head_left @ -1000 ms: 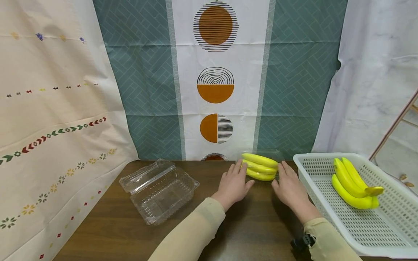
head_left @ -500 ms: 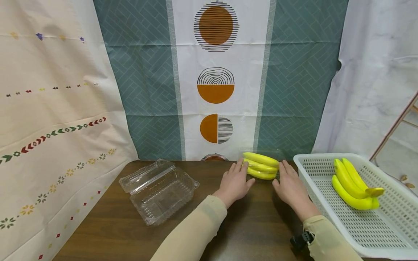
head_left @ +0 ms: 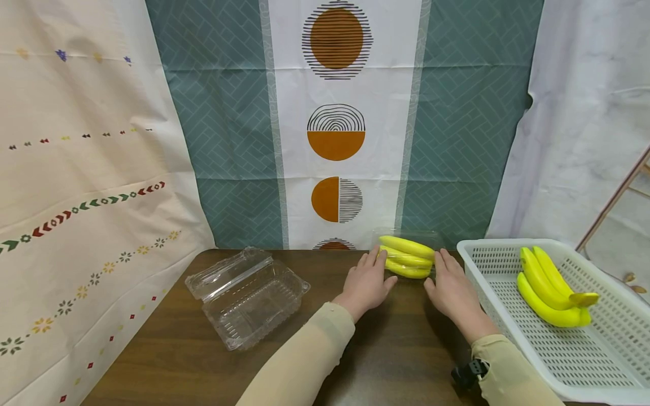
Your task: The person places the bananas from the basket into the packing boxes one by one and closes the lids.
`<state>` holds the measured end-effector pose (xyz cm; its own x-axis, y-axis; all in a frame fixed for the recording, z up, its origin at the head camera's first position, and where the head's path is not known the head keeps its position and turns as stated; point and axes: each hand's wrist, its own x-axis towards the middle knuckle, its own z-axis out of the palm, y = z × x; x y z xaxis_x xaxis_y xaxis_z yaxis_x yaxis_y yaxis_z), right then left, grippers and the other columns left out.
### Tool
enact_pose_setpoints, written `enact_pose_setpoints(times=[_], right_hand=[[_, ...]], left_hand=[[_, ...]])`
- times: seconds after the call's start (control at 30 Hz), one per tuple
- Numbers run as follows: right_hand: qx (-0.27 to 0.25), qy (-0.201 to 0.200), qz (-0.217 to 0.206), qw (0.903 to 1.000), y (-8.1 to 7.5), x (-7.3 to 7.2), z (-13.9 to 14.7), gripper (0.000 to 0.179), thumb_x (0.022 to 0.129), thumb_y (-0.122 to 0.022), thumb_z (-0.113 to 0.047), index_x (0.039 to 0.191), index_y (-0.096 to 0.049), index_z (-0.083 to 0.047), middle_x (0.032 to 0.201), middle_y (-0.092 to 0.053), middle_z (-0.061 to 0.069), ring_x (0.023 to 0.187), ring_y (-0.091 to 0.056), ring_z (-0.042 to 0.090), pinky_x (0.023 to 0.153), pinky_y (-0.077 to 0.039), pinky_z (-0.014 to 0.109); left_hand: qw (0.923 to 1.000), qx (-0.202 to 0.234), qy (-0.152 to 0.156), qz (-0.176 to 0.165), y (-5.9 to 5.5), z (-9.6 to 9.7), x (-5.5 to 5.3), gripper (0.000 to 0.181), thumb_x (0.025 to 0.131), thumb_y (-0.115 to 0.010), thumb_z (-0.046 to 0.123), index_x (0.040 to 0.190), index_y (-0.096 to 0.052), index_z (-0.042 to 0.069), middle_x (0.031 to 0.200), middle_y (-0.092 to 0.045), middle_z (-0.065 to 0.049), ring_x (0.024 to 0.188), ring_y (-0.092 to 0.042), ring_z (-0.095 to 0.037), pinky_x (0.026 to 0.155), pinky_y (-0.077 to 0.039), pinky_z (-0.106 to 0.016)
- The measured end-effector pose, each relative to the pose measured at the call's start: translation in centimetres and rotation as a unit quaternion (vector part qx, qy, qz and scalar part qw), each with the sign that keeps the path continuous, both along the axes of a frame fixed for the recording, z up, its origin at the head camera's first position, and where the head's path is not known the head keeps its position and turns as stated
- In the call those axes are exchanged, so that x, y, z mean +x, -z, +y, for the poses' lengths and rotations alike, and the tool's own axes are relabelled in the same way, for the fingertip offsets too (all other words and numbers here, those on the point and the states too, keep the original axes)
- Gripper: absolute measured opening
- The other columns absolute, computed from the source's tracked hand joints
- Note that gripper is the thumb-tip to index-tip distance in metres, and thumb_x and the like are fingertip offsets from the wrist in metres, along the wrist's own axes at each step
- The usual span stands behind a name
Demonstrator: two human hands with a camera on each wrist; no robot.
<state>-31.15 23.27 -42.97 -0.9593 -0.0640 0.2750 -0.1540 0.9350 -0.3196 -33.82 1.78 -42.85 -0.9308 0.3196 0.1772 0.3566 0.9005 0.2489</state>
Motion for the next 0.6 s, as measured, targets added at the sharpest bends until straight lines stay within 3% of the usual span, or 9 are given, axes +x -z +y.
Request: enact_pose_setpoints(times=[0.6], right_hand=[[-0.006,-0.011,0.004,0.9999,-0.17,0.22,-0.01,0.076,0.109,-0.064,-0.016,0.165,-0.026,0.019,0.172,-0.020,0.041,0.161,-0.019,0.057,0.127,-0.024,0.069]], left_hand=[[0.9997,0.019,0.001,-0.014,-0.13,0.05,0.28,0.080,0.113,-0.060,0.052,0.177,-0.027,0.016,0.184,-0.018,-0.006,0.166,-0.028,-0.033,0.125,-0.041,-0.054]])
